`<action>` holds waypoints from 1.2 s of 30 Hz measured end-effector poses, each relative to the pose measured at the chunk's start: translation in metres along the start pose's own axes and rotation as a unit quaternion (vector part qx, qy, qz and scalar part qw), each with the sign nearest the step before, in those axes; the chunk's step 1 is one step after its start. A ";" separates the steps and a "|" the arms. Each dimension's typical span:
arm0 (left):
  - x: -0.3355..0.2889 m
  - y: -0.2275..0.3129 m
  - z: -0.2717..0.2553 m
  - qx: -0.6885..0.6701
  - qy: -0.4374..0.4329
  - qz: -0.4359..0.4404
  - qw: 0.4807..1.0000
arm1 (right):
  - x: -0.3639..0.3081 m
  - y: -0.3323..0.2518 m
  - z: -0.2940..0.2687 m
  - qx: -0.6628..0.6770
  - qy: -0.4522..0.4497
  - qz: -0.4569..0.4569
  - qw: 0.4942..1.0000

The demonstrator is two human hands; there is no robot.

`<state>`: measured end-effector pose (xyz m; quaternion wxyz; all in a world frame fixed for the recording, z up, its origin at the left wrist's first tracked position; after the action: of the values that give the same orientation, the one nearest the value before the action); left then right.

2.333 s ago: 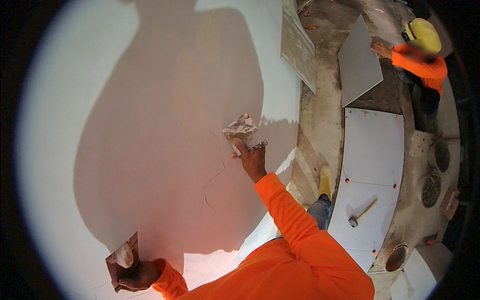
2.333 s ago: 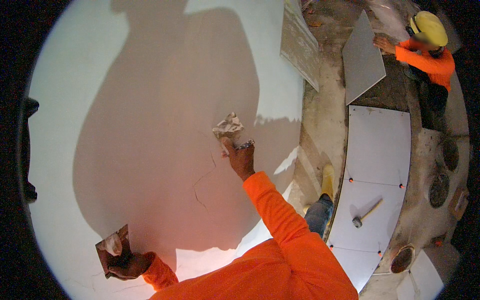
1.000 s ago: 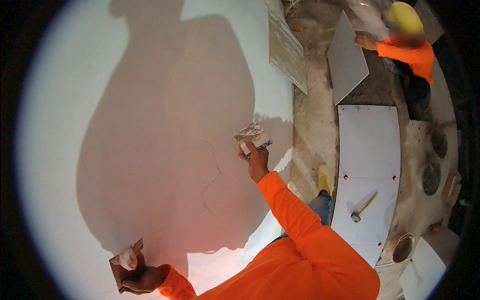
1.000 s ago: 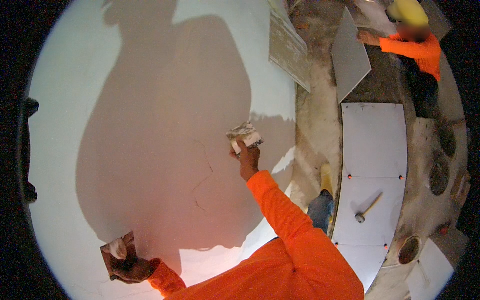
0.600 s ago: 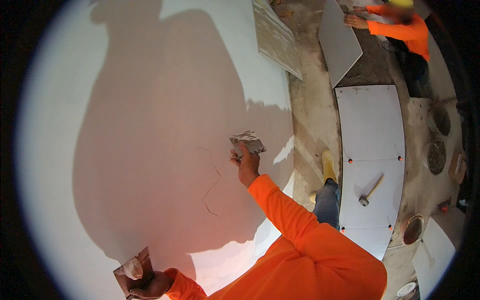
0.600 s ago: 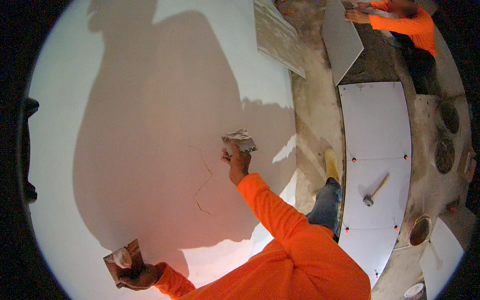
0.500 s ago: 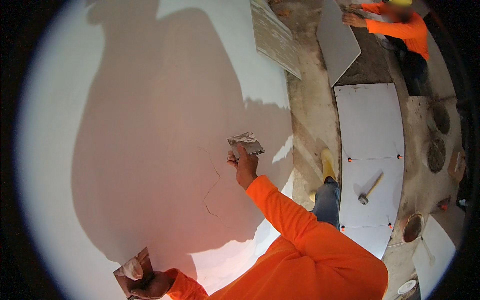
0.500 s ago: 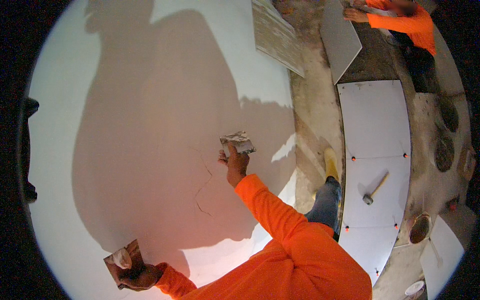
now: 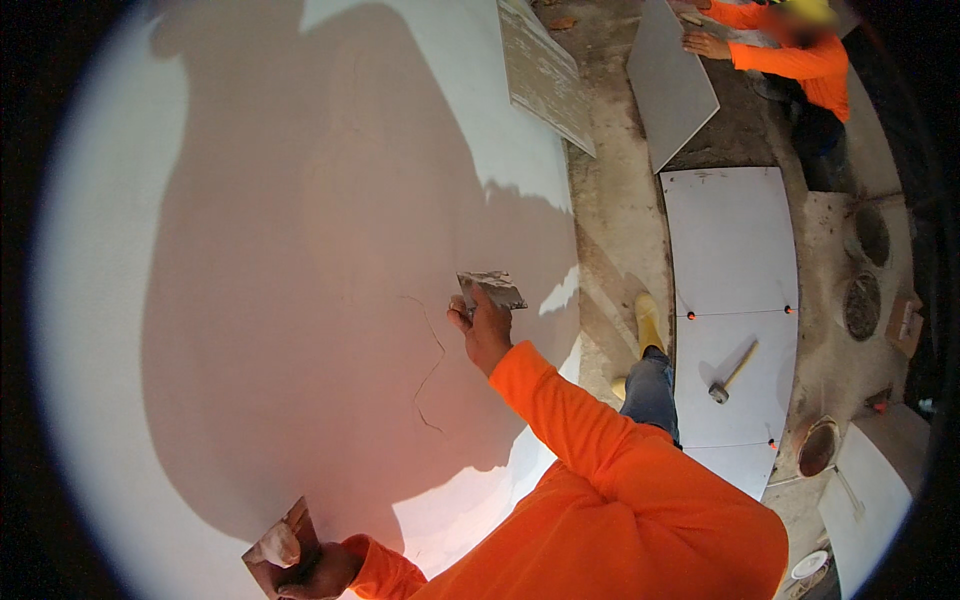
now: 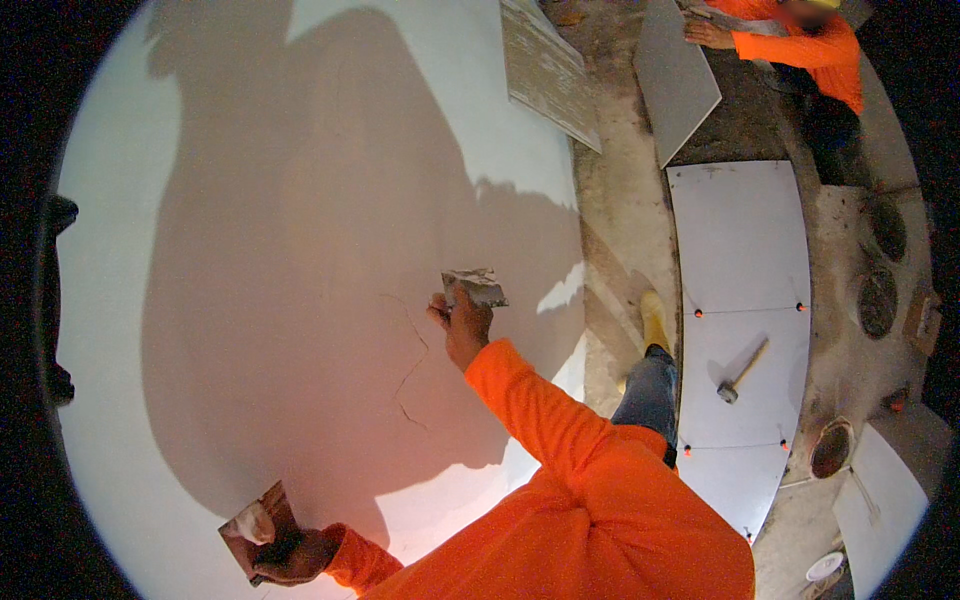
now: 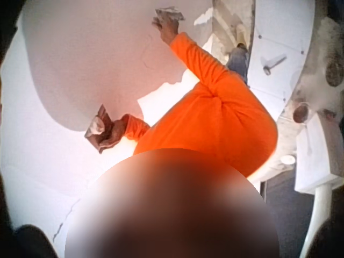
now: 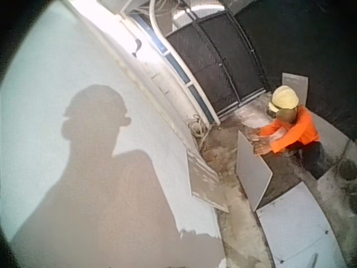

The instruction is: The person applies joint compound to a crack in a white wall using a putty knife and a hawk. They repeatedly load compound onto the knife and smooth it into the crack, working along its length.

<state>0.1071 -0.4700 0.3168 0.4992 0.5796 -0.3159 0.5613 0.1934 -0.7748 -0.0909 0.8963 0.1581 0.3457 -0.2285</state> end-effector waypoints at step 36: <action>0.013 -0.011 0.003 -0.024 0.024 -0.031 0.999 | -0.060 -0.004 0.044 -0.038 0.026 0.085 0.995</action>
<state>0.1208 -0.4669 0.3269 0.5374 0.5634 -0.2994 0.5514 0.1763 -0.7793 -0.0185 0.9083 0.1590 0.3627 -0.1345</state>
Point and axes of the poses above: each hand's wrist, its own x-axis towards the middle knuckle, its own z-axis out of the palm, y = z × x, the point moved 7 cm from there along x, towards the middle knuckle, and after that the axes turned 5 degrees about -x, right-handed, at the moved point
